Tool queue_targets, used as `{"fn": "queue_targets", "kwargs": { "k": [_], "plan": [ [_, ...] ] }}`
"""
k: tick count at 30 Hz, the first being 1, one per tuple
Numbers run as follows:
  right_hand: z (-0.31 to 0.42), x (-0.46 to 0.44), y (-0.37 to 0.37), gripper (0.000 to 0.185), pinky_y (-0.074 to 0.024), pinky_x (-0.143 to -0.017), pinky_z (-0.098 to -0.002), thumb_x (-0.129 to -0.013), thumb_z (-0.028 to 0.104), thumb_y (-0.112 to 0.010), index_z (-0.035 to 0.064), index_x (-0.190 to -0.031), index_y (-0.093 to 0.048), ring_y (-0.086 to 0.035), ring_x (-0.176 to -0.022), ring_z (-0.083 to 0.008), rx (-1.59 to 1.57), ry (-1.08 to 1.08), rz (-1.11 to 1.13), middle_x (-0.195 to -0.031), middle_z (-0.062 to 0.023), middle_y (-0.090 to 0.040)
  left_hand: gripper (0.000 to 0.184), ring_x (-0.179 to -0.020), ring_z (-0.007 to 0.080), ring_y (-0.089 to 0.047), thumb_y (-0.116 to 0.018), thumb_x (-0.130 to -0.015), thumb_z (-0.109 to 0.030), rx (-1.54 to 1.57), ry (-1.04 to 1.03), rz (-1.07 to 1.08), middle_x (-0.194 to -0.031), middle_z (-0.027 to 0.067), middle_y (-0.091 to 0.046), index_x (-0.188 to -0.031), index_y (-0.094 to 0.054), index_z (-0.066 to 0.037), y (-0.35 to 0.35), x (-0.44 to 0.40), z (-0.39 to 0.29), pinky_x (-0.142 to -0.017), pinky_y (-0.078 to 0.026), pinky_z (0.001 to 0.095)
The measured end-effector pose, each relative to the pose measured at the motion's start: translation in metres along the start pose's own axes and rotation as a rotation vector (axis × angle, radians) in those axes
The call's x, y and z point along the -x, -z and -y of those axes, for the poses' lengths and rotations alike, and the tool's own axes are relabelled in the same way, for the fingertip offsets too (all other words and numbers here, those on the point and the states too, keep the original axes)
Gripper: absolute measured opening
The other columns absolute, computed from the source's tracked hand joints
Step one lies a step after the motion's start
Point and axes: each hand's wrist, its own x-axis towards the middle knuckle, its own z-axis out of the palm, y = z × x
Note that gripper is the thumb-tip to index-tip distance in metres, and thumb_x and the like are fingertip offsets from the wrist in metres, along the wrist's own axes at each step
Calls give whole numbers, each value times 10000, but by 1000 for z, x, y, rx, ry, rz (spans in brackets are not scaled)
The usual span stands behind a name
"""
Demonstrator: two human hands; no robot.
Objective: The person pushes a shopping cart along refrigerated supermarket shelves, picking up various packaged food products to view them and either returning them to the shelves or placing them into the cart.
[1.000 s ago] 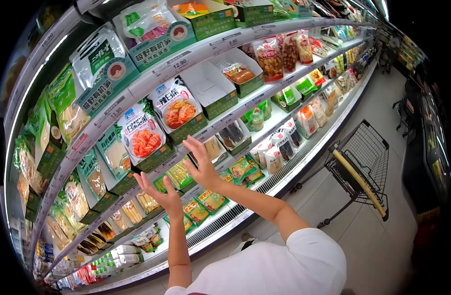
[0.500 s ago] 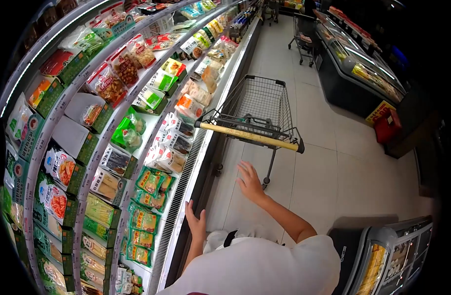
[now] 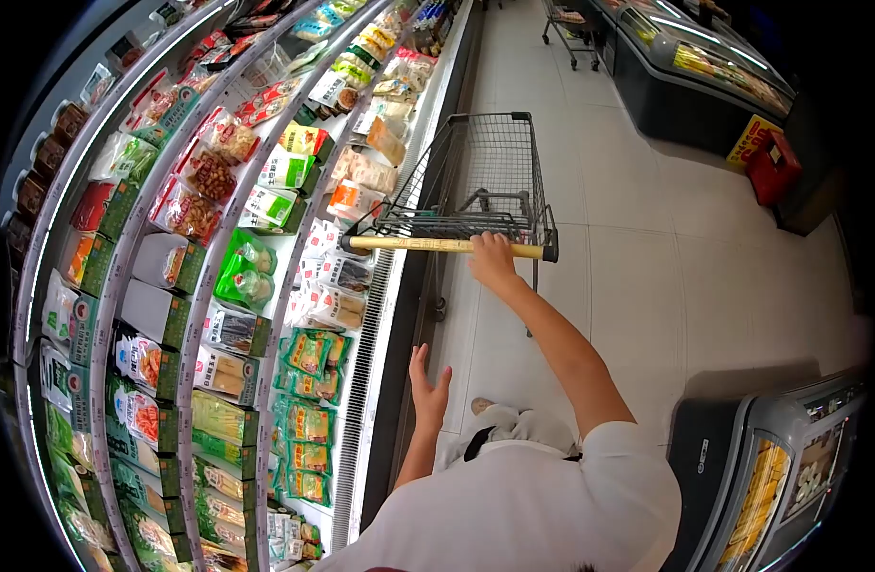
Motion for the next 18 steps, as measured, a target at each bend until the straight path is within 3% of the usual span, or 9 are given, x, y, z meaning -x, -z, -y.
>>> {"fn": "queue_targets", "kwargs": {
  "k": [1, 3, 5, 7, 10, 14, 15, 17, 18],
  "plan": [
    [0, 3, 0, 454, -388, -970, -467, -707, 209, -767, 36, -1073, -561, -538, -1018, -340, 9, 5, 40, -1034, -143, -566, 607, -1398, 369, -312, -675, -887, -217, 33, 26, -29, -1510, 228, -312, -1414, -419, -58, -4, 0, 7, -1129, -275, 444],
    [1, 9, 2, 443, -394, -958, -464, -705, 202, -762, 31, -1062, -563, -535, -1018, -342, 32, 13, 85, -1033, -149, -563, 621, -1401, 365, -310, -674, -890, -226, 54, 83, -39, -1508, 227, -318, -1420, -406, -45, -12, -4, 22, -1133, -272, 439],
    [5, 23, 3, 437, -396, -954, -466, -706, 187, -748, 25, -1067, -564, -531, -993, -344, -44, 67, 63, -1022, -149, -559, 670, -1412, 290, -299, -673, -901, -177, 60, 99, -15, -1534, 160, -289, -1468, -337, -52, -23, -9, 30, -1162, -235, 400],
    [10, 40, 5, 430, -402, -944, -470, -716, 187, -742, 24, -1070, -559, -529, -997, -343, -39, 117, 70, -1022, -151, -559, 700, -1409, 324, -293, -663, -915, -206, 112, 172, 13, -1540, 152, -284, -1490, -291, -64, -36, -15, 27, -1151, -244, 412],
    [27, 63, 21, 467, -416, -934, -458, -730, 194, -737, 11, -1120, -556, -530, -1026, -345, -119, 145, 173, -1040, -155, -562, 731, -1412, 342, -286, -627, -947, -227, 252, 245, -16, -1564, 170, -231, -1519, -202, -67, -53, -19, 15, -1139, -264, 414],
    [40, 93, 41, 640, -431, -911, -440, -750, 221, -738, -54, -1269, -484, -535, -1041, -351, -306, 339, 367, -1078, -166, -573, 689, -1413, 319, -290, -545, -998, -278, 402, 365, -171, -1562, 224, -195, -1524, -162, -50, -66, -13, -11, -1136, -271, 405],
    [39, 102, 43, 684, -411, -984, -449, -757, 236, -746, -43, -1312, -459, -509, -1144, -379, -432, 349, 461, -1194, -204, -548, 704, -1418, 310, -284, -544, -996, -310, 460, 402, -234, -1561, 226, -192, -1524, -162, -42, -71, -8, -10, -1132, -276, 398],
    [39, 124, 55, 694, -353, -1076, -452, -789, 240, -735, 3, -1367, -431, -444, -1266, -396, -561, 485, 429, -1344, -226, -475, 736, -1419, 307, -283, -560, -985, -338, 573, 488, -399, -1556, 228, -196, -1522, -161, -32, -76, 1, -32, -1130, -275, 390],
    [36, 128, 69, 694, -353, -1076, -452, -789, 240, -735, 3, -1367, -431, -444, -1266, -396, -579, 490, 457, -1344, -226, -475, 758, -1401, 303, -310, -573, -973, -368, 557, 480, -462, -1547, 224, -213, -1516, -174, -22, -80, 8, -41, -1129, -270, 389]
  ]
}}
